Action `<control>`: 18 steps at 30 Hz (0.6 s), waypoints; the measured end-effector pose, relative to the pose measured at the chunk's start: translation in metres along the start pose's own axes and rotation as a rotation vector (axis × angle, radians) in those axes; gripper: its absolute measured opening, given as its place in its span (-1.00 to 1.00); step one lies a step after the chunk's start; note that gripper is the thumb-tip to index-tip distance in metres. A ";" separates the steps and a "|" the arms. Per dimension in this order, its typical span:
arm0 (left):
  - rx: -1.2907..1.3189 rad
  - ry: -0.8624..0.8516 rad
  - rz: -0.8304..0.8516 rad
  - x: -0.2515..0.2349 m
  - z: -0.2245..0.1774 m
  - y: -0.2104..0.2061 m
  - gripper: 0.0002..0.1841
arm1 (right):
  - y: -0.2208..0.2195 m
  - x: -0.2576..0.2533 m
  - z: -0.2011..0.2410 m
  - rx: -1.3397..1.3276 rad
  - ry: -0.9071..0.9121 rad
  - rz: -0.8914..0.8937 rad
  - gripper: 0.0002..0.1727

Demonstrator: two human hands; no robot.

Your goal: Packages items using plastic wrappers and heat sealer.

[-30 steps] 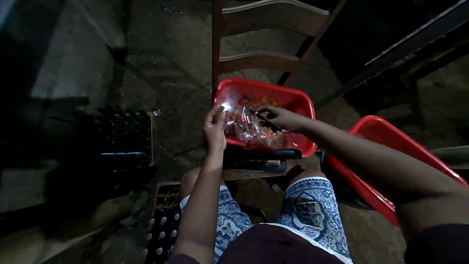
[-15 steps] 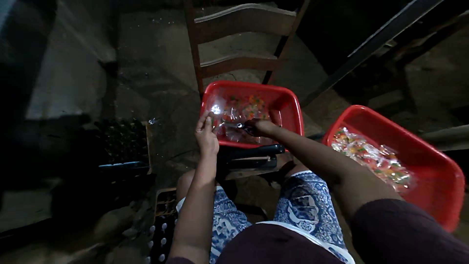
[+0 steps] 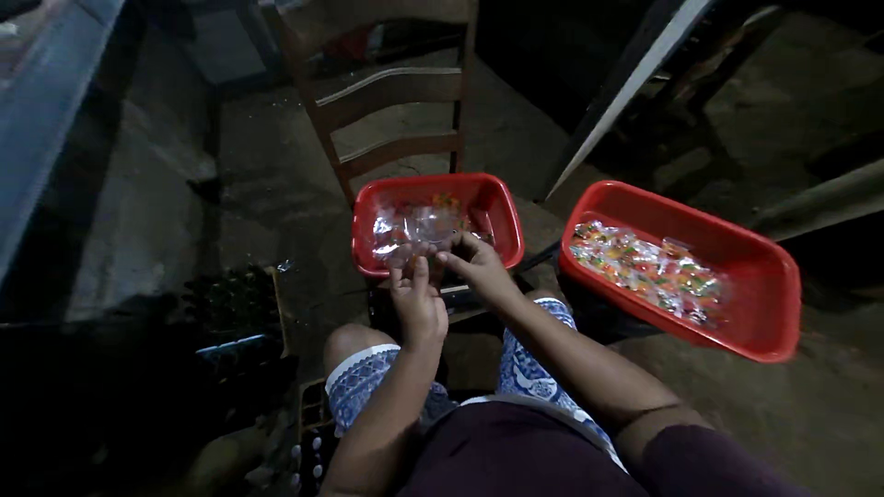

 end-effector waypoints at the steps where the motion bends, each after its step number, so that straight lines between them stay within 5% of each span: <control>1: 0.004 0.012 0.030 0.009 -0.002 0.002 -0.78 | 0.005 0.007 0.000 -0.034 -0.002 -0.027 -0.95; 7: -0.346 -0.174 0.193 0.041 -0.028 0.029 -0.81 | 0.035 0.052 0.011 -0.025 0.108 0.002 -0.96; 11: -0.473 -0.369 0.300 0.062 -0.035 0.042 -0.71 | 0.045 0.076 0.002 -0.101 0.176 0.038 -0.73; 15: -0.635 -0.490 0.420 0.082 -0.038 0.048 -0.88 | 0.055 0.100 -0.004 -0.001 0.279 0.106 -0.89; 18: -0.728 -0.513 0.508 0.092 -0.039 0.051 -0.82 | 0.062 0.112 -0.008 0.053 0.299 0.111 -0.85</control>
Point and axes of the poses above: each hand's wrist, its own x-axis away from the middle knuckle, its own y-axis out of the back of the hand, z = x × y, the point moved 5 cm from there along -x, towards the middle knuckle, and after that the axes turned 12 degrees about -z, right-handed, at the moved point
